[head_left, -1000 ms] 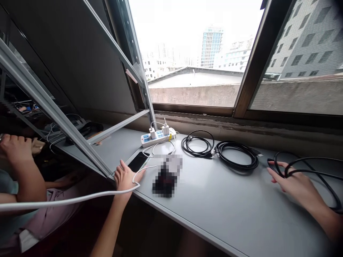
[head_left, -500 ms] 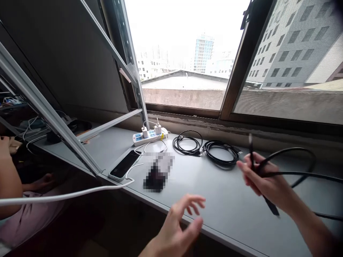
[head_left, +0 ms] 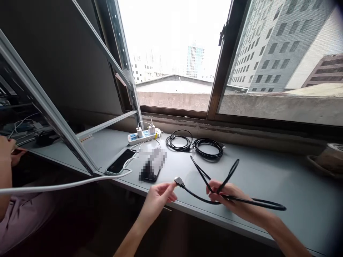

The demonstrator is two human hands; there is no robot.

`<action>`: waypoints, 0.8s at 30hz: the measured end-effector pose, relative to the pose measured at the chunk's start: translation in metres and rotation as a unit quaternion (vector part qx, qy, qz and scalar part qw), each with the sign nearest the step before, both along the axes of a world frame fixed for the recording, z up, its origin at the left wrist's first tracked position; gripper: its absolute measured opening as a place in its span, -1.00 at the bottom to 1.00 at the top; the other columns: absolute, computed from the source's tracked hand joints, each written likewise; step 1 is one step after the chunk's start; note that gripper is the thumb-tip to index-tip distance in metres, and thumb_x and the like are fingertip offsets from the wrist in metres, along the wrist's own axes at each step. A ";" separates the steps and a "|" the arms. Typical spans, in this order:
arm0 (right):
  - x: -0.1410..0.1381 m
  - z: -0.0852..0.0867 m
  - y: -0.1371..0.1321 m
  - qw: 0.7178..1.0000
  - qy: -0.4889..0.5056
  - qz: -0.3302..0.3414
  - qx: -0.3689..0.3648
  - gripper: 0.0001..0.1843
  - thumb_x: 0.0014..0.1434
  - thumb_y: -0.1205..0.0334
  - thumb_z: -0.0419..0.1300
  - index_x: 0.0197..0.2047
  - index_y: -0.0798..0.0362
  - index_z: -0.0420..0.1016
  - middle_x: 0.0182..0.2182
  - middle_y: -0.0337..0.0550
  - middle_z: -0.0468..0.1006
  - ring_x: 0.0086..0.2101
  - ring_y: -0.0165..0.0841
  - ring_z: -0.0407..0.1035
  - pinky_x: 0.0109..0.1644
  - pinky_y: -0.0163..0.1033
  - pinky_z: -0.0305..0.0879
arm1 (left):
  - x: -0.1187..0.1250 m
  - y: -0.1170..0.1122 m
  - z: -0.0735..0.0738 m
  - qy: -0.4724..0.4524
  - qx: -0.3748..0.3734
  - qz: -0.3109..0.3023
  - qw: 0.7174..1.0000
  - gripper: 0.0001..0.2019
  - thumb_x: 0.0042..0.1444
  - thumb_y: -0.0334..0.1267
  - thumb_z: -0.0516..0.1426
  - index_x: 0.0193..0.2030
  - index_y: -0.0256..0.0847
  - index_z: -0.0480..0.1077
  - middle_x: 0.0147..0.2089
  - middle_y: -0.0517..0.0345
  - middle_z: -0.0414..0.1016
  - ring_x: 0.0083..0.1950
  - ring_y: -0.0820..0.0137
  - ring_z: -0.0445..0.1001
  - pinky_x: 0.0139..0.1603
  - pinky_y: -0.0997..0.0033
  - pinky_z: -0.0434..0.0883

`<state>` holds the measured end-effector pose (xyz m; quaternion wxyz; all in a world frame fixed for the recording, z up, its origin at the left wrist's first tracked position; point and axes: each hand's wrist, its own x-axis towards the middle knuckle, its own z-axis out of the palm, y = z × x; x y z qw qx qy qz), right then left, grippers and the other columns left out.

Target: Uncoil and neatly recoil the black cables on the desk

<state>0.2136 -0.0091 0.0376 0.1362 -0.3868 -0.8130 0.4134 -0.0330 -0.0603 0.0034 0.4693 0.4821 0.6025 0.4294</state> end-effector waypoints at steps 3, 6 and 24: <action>0.013 -0.007 -0.001 0.999 0.027 -0.039 -0.001 -0.67 0.26 -0.06 -0.07 -0.25 0.01 0.31 -0.37 -0.20 0.47 -0.32 -0.39 0.36 -0.24 -0.33 0.22 | -0.058 -0.017 -0.008 0.273 0.122 0.201 0.933 -0.60 -0.02 0.13 0.12 -0.36 -0.21 0.50 -0.29 -0.02 0.54 -0.16 0.17 0.47 -0.09 0.23 0.37; 0.017 -0.011 0.002 0.997 0.034 -0.054 0.031 -0.66 0.25 -0.05 -0.06 -0.27 0.02 0.34 -0.37 -0.16 0.48 -0.35 -0.36 0.37 -0.29 -0.32 0.25 | -0.120 -0.012 -0.019 0.492 0.178 0.340 0.781 -0.53 0.01 0.09 0.07 -0.12 -0.25 0.47 -0.05 -0.16 0.47 0.15 -0.03 0.27 0.14 -0.02 0.17; 0.025 -0.072 0.036 0.944 -0.069 -0.187 0.262 -0.67 0.27 0.11 -0.11 -0.15 -0.04 0.45 -0.26 -0.12 0.55 -0.35 -0.29 0.48 -0.40 -0.30 0.34 | -0.172 0.037 -0.020 0.555 -0.008 0.306 0.774 -0.20 -0.12 0.16 0.03 0.18 -0.40 0.20 0.14 -0.28 0.24 0.20 -0.07 0.15 0.17 0.00 0.12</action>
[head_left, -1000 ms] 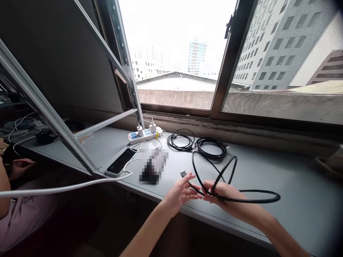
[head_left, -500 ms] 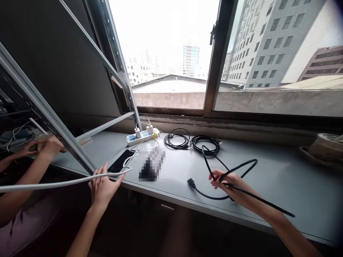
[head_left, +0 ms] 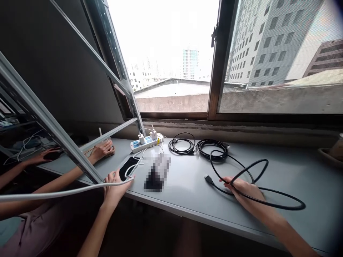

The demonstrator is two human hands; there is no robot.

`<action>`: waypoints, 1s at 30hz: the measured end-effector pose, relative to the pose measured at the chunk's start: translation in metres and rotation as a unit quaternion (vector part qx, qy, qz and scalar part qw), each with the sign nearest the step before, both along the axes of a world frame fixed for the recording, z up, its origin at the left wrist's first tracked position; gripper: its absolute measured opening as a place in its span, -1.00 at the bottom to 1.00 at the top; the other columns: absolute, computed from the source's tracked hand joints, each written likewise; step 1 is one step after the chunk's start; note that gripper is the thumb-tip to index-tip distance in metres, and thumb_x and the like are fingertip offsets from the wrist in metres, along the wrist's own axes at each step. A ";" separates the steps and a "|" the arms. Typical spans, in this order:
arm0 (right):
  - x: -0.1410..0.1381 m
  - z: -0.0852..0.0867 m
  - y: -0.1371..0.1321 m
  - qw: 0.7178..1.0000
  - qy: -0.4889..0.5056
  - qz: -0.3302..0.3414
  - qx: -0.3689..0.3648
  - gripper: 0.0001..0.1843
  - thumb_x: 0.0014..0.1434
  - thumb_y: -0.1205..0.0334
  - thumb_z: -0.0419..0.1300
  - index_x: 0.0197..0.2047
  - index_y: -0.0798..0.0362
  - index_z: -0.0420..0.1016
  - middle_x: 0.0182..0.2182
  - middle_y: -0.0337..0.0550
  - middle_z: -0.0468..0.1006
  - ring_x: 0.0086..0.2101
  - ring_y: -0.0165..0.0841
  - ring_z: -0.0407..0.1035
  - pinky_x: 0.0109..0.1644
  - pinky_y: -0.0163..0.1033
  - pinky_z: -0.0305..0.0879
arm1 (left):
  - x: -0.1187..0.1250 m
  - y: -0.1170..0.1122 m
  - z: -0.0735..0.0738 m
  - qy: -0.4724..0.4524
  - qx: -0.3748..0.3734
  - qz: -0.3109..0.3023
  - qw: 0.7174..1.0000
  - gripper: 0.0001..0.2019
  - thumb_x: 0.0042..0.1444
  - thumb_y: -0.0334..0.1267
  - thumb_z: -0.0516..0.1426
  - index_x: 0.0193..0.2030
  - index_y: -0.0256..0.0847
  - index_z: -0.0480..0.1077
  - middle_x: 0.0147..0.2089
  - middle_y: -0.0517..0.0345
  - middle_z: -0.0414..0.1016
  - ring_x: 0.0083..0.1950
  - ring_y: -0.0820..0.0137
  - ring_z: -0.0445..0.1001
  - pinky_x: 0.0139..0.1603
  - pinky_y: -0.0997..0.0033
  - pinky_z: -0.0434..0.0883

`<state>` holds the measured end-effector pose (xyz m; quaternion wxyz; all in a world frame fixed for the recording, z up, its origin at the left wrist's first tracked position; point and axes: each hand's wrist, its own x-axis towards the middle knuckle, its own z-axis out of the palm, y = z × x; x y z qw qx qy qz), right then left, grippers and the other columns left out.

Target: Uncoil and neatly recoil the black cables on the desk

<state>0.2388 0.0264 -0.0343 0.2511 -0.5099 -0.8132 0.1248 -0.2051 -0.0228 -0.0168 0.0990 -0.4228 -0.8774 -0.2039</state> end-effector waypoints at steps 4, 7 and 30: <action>-0.002 -0.022 0.005 0.995 -0.026 -0.033 0.093 -0.62 0.30 0.06 -0.16 -0.10 -0.07 0.45 -0.22 -0.11 0.51 -0.32 -0.33 0.47 -0.45 -0.33 0.33 | 0.008 0.004 0.002 0.033 0.011 -0.004 0.999 -0.22 -0.08 0.15 -0.03 0.21 -0.38 0.19 0.15 -0.23 0.22 0.19 -0.03 0.16 0.17 0.06 0.12; -0.001 -0.033 0.005 0.989 -0.029 -0.044 0.135 -0.60 0.31 0.07 -0.17 -0.11 -0.09 0.47 -0.22 -0.13 0.52 -0.28 -0.33 0.47 -0.39 -0.33 0.37 | 0.002 0.009 0.000 0.049 0.002 0.012 0.999 -0.18 -0.08 0.20 -0.06 0.20 -0.41 0.18 0.15 -0.27 0.22 0.18 -0.06 0.15 0.15 0.03 0.12; 0.002 -0.037 0.001 0.992 -0.027 -0.052 0.114 -0.63 0.29 0.02 -0.13 -0.14 -0.11 0.47 -0.23 -0.15 0.53 -0.23 -0.29 0.45 -0.28 -0.25 0.39 | -0.036 0.071 0.009 -0.032 -0.133 0.026 0.990 -0.06 -0.33 0.31 0.07 0.09 -0.44 0.30 0.13 -0.40 0.24 0.22 -0.14 0.10 0.17 -0.01 0.02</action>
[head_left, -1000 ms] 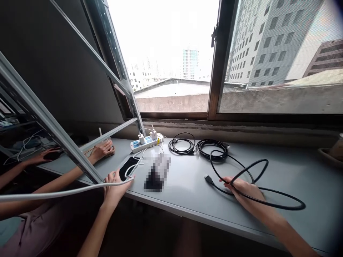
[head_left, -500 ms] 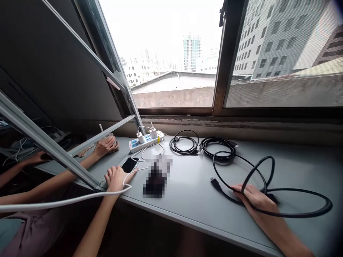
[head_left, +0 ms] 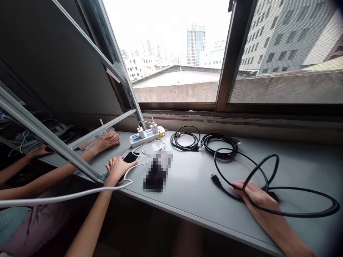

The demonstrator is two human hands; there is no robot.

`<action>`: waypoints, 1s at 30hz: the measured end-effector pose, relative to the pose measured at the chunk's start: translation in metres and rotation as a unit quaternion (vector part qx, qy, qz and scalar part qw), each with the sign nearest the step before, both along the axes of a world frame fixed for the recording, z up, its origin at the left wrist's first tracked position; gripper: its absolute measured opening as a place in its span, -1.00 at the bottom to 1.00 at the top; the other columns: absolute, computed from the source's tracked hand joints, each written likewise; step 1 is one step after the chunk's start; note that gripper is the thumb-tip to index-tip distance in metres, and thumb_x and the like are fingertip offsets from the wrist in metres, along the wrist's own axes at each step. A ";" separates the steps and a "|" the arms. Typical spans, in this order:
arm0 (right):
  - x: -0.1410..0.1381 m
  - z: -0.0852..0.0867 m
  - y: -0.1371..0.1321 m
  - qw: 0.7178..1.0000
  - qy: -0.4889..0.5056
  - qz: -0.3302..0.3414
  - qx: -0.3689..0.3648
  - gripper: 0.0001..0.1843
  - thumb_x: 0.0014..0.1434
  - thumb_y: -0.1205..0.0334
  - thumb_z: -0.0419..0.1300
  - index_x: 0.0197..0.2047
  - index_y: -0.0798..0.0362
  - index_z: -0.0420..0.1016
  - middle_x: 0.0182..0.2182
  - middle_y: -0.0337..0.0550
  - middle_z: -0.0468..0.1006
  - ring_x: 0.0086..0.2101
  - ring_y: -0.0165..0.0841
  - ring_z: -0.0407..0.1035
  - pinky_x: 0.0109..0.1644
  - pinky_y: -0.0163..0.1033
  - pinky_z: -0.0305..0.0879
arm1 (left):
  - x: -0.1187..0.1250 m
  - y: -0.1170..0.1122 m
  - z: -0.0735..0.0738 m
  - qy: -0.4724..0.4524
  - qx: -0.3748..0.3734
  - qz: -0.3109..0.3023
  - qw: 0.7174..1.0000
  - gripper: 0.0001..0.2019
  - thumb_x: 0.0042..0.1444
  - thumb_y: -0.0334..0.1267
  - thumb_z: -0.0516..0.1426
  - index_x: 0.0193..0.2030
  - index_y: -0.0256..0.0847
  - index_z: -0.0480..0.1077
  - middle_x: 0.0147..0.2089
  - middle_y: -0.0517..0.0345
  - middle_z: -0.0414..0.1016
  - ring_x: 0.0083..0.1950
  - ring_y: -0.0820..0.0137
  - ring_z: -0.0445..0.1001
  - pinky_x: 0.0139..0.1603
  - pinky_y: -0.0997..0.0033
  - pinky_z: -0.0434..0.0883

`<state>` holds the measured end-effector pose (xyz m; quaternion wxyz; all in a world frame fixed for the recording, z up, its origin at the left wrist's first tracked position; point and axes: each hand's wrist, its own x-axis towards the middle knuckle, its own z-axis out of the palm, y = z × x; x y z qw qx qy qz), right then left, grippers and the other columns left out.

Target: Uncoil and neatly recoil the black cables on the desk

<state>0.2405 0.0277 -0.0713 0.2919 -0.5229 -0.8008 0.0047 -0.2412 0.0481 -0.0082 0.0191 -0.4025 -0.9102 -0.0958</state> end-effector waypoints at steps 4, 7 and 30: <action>0.001 0.001 -0.002 1.000 -0.006 -0.003 -0.013 -0.66 0.30 0.07 -0.13 -0.11 -0.11 0.45 -0.19 -0.16 0.52 -0.18 -0.29 0.43 -0.24 -0.25 0.39 | -0.001 0.000 -0.003 0.007 0.003 -0.011 1.000 -0.11 -0.29 0.28 0.06 0.08 -0.42 0.29 0.13 -0.37 0.23 0.23 -0.10 0.08 0.18 0.00 0.02; 0.001 0.001 -0.002 1.000 -0.014 -0.001 -0.012 -0.66 0.30 0.08 -0.13 -0.10 -0.11 0.43 -0.18 -0.17 0.51 -0.18 -0.30 0.43 -0.25 -0.27 0.39 | -0.001 0.003 -0.005 0.009 -0.005 -0.017 1.000 -0.13 -0.26 0.27 0.05 0.08 -0.43 0.28 0.13 -0.36 0.23 0.22 -0.09 0.08 0.16 -0.01 0.02; 0.003 0.001 0.000 0.998 0.049 0.021 -0.015 -0.74 0.28 0.14 -0.05 -0.10 -0.06 0.41 -0.16 -0.18 0.53 -0.15 -0.30 0.44 -0.15 -0.24 0.38 | 0.048 -0.136 -0.029 0.069 0.316 -0.029 0.946 -0.52 0.01 0.07 0.02 -0.05 -0.26 0.30 -0.20 -0.04 0.33 -0.20 0.16 0.35 0.00 0.13 0.32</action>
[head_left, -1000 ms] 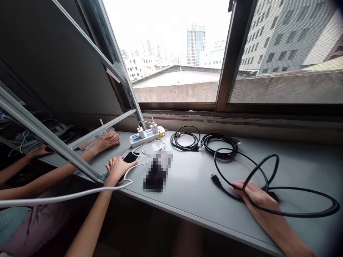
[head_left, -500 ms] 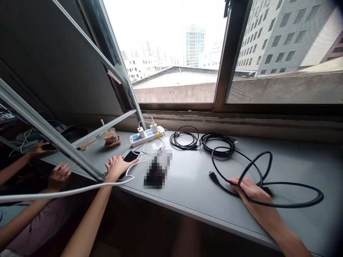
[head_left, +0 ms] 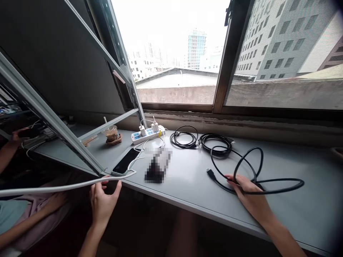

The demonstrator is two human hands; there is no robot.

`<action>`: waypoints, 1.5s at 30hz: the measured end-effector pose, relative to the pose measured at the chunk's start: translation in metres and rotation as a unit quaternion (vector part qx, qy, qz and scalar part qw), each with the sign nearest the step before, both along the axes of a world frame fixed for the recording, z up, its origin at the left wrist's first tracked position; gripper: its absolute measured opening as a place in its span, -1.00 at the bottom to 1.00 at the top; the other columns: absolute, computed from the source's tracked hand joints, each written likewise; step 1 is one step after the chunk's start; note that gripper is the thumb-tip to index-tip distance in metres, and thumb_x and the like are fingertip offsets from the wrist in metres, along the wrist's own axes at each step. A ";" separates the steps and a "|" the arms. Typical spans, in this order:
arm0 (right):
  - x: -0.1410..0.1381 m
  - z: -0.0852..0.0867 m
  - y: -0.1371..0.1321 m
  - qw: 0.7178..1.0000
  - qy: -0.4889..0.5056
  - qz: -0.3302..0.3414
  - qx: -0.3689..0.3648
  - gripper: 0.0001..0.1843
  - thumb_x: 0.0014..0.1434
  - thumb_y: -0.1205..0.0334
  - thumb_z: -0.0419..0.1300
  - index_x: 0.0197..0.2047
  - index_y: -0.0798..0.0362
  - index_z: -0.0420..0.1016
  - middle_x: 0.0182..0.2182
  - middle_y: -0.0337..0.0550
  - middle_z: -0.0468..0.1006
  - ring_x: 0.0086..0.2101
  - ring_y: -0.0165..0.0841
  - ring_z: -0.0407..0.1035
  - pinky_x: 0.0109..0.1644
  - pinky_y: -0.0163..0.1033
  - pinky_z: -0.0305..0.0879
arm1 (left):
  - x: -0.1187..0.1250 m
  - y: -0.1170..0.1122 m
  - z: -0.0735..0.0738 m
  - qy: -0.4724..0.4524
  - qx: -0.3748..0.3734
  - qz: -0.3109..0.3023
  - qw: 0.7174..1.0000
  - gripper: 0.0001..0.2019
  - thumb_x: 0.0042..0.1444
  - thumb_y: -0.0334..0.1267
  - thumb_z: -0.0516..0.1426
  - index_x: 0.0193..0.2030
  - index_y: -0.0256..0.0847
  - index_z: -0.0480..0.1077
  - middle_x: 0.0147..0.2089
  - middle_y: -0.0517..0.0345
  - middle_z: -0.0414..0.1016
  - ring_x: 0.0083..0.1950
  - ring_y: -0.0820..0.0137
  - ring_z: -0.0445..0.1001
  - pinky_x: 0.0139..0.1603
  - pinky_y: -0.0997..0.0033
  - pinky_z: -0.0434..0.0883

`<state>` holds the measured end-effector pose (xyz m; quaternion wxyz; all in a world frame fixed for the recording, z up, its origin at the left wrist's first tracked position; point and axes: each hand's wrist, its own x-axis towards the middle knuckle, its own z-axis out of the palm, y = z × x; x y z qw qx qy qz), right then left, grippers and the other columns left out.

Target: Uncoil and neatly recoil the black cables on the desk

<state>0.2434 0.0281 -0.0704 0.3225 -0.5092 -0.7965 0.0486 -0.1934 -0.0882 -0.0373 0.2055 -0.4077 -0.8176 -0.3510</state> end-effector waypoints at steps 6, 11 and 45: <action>0.000 0.004 0.001 0.999 0.020 0.021 -0.016 -0.70 0.27 0.12 -0.07 -0.11 -0.03 0.43 -0.16 -0.13 0.54 -0.15 -0.28 0.44 -0.11 -0.20 0.38 | -0.007 0.013 0.005 -0.021 -0.066 0.014 0.998 -0.31 -0.07 0.12 0.09 0.14 -0.26 0.17 0.12 -0.20 0.25 0.17 -0.07 0.19 0.15 -0.03 0.17; -0.001 0.007 0.000 0.999 0.035 0.020 -0.023 -0.73 0.25 0.11 -0.04 -0.15 -0.01 0.43 -0.16 -0.11 0.54 -0.16 -0.27 0.44 -0.08 -0.19 0.37 | -0.008 0.024 0.004 -0.022 -0.040 -0.015 0.999 -0.22 -0.06 0.10 0.11 0.23 -0.33 0.04 0.22 -0.25 0.16 0.27 -0.04 0.07 0.22 -0.01 0.09; -0.001 0.003 -0.002 0.996 0.070 0.024 -0.043 -0.76 0.23 0.08 -0.01 -0.14 -0.06 0.41 -0.14 -0.18 0.52 -0.12 -0.27 0.42 -0.06 -0.19 0.36 | -0.011 0.026 -0.014 -0.024 0.028 0.024 0.999 -0.10 -0.16 0.10 0.20 0.23 -0.40 0.01 0.14 -0.36 0.29 0.22 -0.09 0.20 0.13 -0.09 0.11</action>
